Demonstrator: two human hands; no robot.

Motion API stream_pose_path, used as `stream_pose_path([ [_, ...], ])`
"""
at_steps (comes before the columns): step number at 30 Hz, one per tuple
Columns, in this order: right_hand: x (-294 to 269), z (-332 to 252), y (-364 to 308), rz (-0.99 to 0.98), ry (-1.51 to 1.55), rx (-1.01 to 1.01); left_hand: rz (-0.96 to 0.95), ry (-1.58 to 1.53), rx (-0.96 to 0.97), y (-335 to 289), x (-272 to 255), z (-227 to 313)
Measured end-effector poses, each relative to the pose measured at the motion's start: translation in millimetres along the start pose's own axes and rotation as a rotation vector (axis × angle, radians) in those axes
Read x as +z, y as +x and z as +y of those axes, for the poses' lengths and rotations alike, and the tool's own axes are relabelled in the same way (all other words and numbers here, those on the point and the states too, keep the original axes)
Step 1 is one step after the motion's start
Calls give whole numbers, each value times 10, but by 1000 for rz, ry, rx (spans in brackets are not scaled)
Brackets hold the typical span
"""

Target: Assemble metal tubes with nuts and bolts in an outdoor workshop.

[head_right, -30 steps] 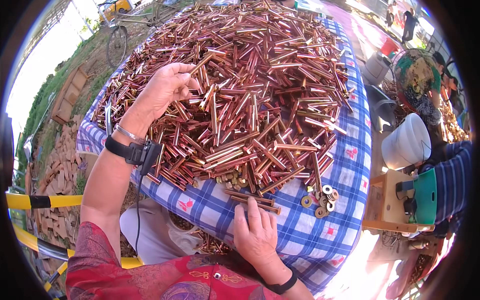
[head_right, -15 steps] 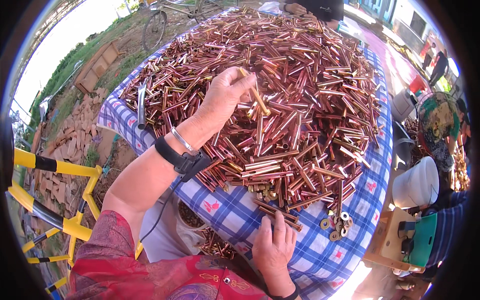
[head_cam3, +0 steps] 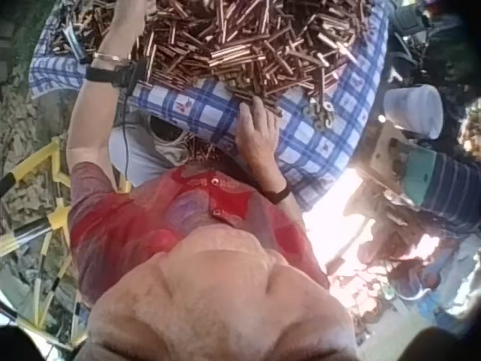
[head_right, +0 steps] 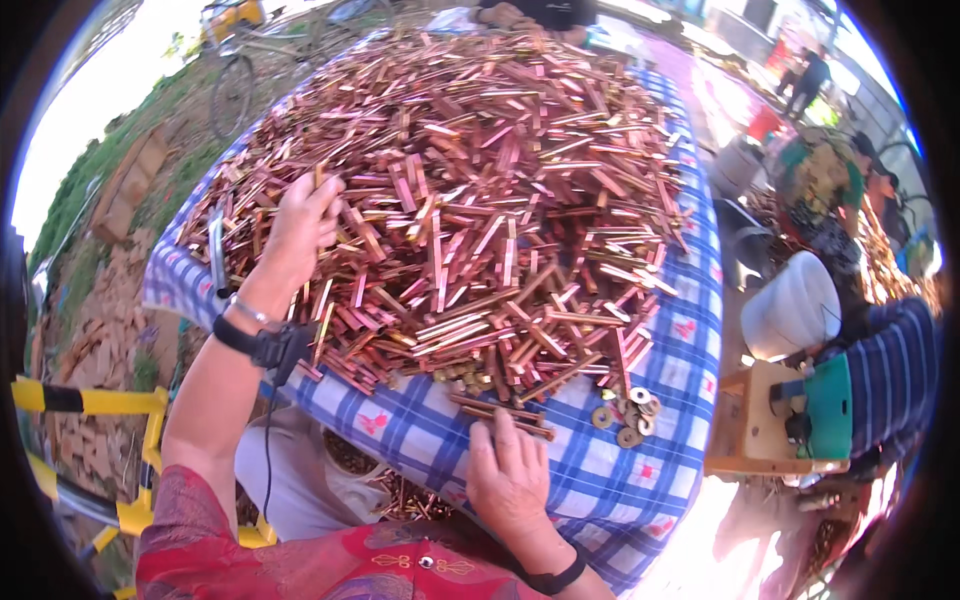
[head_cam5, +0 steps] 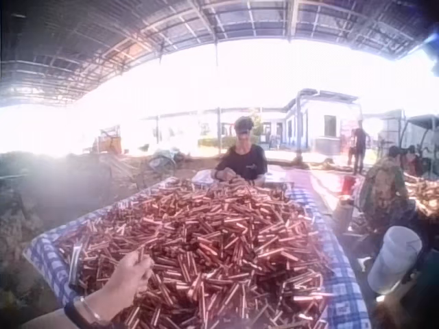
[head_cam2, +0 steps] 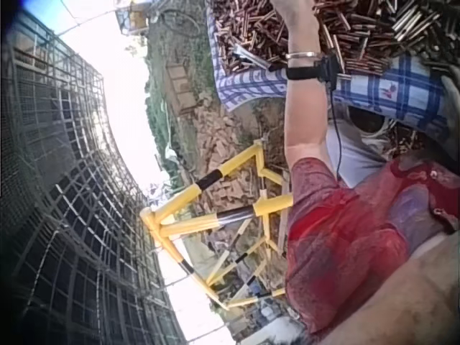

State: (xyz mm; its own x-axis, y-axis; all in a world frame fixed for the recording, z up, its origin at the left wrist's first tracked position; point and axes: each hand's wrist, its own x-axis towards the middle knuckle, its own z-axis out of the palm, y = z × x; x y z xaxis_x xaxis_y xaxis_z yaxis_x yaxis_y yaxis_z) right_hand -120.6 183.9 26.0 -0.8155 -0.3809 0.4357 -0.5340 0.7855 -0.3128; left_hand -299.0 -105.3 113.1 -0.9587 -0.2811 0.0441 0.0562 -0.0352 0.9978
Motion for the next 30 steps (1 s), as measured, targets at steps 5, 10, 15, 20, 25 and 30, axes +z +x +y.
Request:
stream_pose_path([
  [5,38,-48,-1,-5,-15,-43,-75,252,-21,-68,0,-78],
  [10,21,9,-57,18,2,3,-174,632,177,-79,420,-199],
  [15,25,-1,-57,-17,45,-31,-341,946,287,-274,600,-196],
  [20,17,1,-66,-8,36,-14,-268,861,322,-232,616,-268],
  [25,43,-34,-80,33,21,-19,-162,828,404,-151,500,-247],
  [30,111,5,-52,76,-19,-34,-264,912,345,-196,523,-314],
])
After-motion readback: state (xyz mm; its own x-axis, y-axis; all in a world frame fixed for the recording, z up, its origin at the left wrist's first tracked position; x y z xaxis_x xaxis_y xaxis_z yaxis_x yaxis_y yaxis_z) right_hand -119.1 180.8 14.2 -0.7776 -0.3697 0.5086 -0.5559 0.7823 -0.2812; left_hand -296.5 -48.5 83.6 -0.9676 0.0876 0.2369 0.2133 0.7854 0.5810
